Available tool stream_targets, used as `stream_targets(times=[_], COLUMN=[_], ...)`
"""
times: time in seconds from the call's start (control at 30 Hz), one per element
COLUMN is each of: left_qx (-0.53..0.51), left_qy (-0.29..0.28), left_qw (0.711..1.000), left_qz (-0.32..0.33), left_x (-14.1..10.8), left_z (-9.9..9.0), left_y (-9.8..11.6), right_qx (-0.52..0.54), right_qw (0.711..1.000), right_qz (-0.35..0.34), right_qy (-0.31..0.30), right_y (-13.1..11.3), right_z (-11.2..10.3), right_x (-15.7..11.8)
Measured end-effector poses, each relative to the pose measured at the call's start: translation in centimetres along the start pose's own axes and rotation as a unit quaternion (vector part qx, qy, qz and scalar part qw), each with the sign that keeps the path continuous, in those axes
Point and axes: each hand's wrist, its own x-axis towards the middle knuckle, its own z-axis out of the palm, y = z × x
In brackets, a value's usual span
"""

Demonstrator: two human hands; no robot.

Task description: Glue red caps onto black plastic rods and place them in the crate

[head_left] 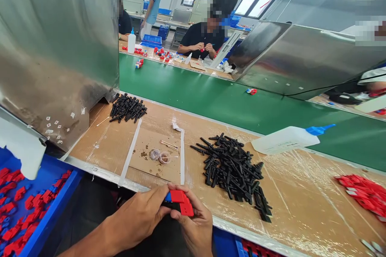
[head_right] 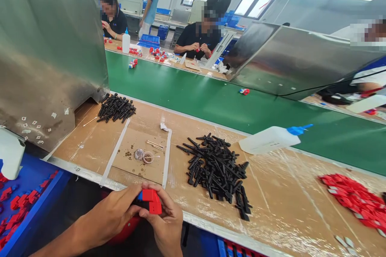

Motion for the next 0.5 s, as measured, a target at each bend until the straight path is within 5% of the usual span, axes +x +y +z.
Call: stream_targets(times=[0.17,0.27,0.3,0.43,0.5], left_qx=[-0.046,-0.228,-0.331,-0.659,-0.695], left_qy=[0.014,0.028,0.011,-0.077,-0.085], left_qw=[0.999,0.973,0.942,0.742,0.706], left_qz=[-0.002,-0.039,-0.054,-0.096,-0.104], left_x=[0.2,0.5,0.6,0.8,0.8], left_z=[0.5,0.8,1.0,1.3,1.4], left_y=[-0.5,-1.2,-1.4,-2.2,-2.5], right_qx=[-0.003,-0.029,-0.036,-0.087,-0.117], right_qw=[0.999,0.999,0.998,0.995,0.992], right_qz=[-0.023,-0.039,-0.050,-0.056,-0.048], right_qy=[0.023,0.025,0.019,0.008,0.022], right_y=[1.3,1.4,1.2,0.1,-0.3], right_z=[-0.2,-0.1,0.0,0.5,0.8], right_x=[-0.3,0.2,0.3,0.6,0.5])
